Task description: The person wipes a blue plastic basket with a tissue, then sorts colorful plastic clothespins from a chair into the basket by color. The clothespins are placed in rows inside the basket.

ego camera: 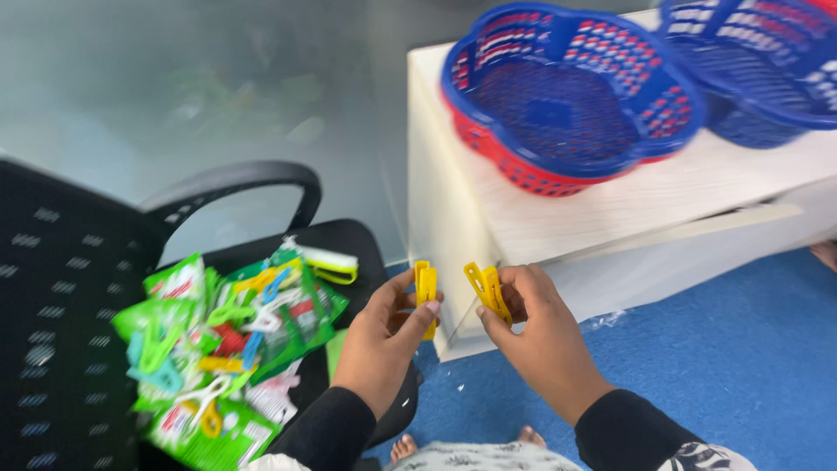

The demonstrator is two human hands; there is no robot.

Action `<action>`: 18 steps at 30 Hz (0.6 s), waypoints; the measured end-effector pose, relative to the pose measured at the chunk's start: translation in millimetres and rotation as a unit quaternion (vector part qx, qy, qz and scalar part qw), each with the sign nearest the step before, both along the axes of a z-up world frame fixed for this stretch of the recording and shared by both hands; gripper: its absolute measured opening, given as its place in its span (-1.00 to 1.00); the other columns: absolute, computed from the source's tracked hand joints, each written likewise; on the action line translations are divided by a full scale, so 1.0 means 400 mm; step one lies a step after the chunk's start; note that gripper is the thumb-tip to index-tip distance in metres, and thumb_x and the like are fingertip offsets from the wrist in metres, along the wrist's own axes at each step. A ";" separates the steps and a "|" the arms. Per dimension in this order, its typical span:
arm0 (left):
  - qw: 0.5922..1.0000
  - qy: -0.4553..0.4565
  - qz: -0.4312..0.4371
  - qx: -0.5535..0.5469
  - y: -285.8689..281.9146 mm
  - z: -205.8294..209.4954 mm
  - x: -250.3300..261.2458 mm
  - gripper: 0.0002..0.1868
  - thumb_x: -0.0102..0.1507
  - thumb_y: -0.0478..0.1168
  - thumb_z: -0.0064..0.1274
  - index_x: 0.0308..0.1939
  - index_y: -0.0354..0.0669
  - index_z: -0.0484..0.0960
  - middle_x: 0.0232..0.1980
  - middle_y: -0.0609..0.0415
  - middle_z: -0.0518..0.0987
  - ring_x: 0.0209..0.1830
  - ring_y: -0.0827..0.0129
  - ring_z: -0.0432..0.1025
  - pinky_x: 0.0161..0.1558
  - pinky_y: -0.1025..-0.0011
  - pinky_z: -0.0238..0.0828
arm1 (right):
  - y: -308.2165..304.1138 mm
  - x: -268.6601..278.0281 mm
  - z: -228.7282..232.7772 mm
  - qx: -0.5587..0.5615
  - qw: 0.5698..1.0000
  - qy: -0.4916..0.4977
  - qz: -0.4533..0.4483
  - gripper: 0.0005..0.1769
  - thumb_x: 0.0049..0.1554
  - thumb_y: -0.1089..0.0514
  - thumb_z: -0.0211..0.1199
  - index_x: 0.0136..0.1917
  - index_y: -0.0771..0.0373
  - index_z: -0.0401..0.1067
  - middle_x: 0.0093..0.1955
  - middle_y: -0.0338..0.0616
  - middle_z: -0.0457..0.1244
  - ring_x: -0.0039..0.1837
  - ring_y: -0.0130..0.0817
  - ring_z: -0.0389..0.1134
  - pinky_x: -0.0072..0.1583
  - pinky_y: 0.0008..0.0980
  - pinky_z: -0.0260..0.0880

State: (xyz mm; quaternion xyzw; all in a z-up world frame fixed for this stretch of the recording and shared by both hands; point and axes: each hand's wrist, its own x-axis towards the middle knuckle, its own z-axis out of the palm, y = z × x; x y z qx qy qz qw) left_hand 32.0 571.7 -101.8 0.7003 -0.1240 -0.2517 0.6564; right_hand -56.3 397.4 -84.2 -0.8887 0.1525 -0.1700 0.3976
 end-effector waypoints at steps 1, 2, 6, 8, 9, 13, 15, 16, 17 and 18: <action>1.000 -0.005 -0.013 0.003 -0.033 0.024 -0.003 -0.41 0.26 -0.12 0.11 0.36 -0.21 0.41 -0.03 0.07 0.73 -0.12 0.50 0.61 -0.04 0.52 0.56 | -0.023 -0.011 0.010 0.007 1.000 -0.010 -0.018 -0.63 0.04 0.19 0.39 0.09 0.28 0.36 -0.04 -0.15 0.27 -0.08 -0.33 0.41 -0.01 -0.35 0.45; 1.000 -0.009 -0.024 0.006 -0.066 0.047 -0.008 -0.40 0.26 -0.10 0.10 0.36 -0.20 0.42 -0.06 0.09 0.73 -0.14 0.51 0.61 -0.06 0.52 0.56 | -0.045 -0.024 0.019 0.015 0.999 -0.020 -0.033 -0.63 0.04 0.19 0.39 0.09 0.28 0.36 -0.05 -0.17 0.26 -0.10 -0.37 0.40 -0.03 -0.35 0.44; 0.998 -0.032 -0.033 0.052 -0.212 0.117 -0.047 -0.37 0.25 -0.03 0.09 0.38 -0.14 0.45 -0.20 0.09 0.64 -0.29 0.45 0.56 -0.23 0.44 0.56 | -0.151 -0.081 0.055 0.016 0.995 -0.050 -0.084 -0.63 0.06 0.21 0.40 0.09 0.29 0.37 -0.12 -0.16 0.22 -0.17 -0.38 0.28 -0.09 -0.39 0.39; 0.997 -0.048 -0.039 0.054 -0.292 0.142 -0.075 -0.36 0.24 -0.01 0.05 0.40 -0.10 0.47 -0.23 0.14 0.64 -0.31 0.50 0.56 -0.25 0.47 0.56 | -0.217 -0.117 0.074 0.048 0.992 -0.070 -0.095 -0.62 0.06 0.21 0.39 0.11 0.28 0.34 -0.16 -0.19 0.24 -0.15 -0.47 0.33 -0.07 -0.45 0.42; 0.997 -0.040 -0.040 0.047 -0.336 0.151 -0.095 -0.36 0.25 0.00 0.04 0.41 -0.08 0.46 -0.22 0.15 0.65 -0.31 0.51 0.55 -0.24 0.48 0.55 | -0.255 -0.137 0.085 0.064 0.990 -0.081 -0.100 -0.62 0.07 0.21 0.38 0.12 0.28 0.33 -0.18 -0.21 0.24 -0.14 -0.52 0.35 -0.07 -0.48 0.43; 0.997 -0.035 -0.039 0.048 -0.488 0.167 -0.171 -0.35 0.26 0.04 0.00 0.42 -0.04 0.44 -0.22 0.16 0.68 -0.32 0.52 0.53 -0.24 0.50 0.51 | -0.409 -0.201 0.128 0.076 0.987 -0.089 -0.115 -0.65 0.09 0.21 0.36 0.11 0.29 0.34 -0.20 -0.23 0.27 -0.16 -0.53 0.32 -0.09 -0.47 0.41; 0.997 -0.045 -0.031 0.047 -0.554 0.168 -0.204 -0.35 0.27 0.05 -0.02 0.43 -0.03 0.43 -0.22 0.15 0.68 -0.32 0.52 0.53 -0.26 0.50 0.50 | -0.483 -0.224 0.144 0.085 0.986 -0.098 -0.107 -0.66 0.10 0.21 0.35 0.12 0.29 0.35 -0.20 -0.23 0.28 -0.16 -0.55 0.33 -0.06 -0.48 0.43; 0.998 -0.050 -0.022 0.040 -0.584 0.168 -0.220 -0.35 0.27 0.05 -0.03 0.44 -0.03 0.42 -0.22 0.15 0.67 -0.32 0.51 0.53 -0.27 0.49 0.49 | -0.520 -0.234 0.151 0.077 0.987 -0.103 -0.102 -0.65 0.11 0.21 0.35 0.13 0.29 0.34 -0.18 -0.25 0.29 -0.15 -0.57 0.34 -0.05 -0.49 0.44; 0.998 -0.054 -0.012 0.033 -0.613 0.167 -0.234 -0.34 0.27 0.05 -0.04 0.44 -0.04 0.42 -0.22 0.14 0.67 -0.32 0.49 0.52 -0.28 0.49 0.49 | -0.556 -0.243 0.158 0.069 0.987 -0.108 -0.096 -0.64 0.11 0.20 0.34 0.13 0.29 0.33 -0.16 -0.27 0.30 -0.13 -0.59 0.36 -0.05 -0.51 0.45; 0.998 -0.046 -0.005 0.034 -0.638 0.167 -0.247 -0.34 0.28 0.06 -0.05 0.44 -0.04 0.41 -0.22 0.13 0.67 -0.31 0.50 0.52 -0.27 0.48 0.48 | -0.586 -0.251 0.164 0.062 0.988 -0.111 -0.086 -0.63 0.12 0.19 0.34 0.14 0.29 0.32 -0.15 -0.29 0.30 -0.12 -0.61 0.37 -0.04 -0.53 0.46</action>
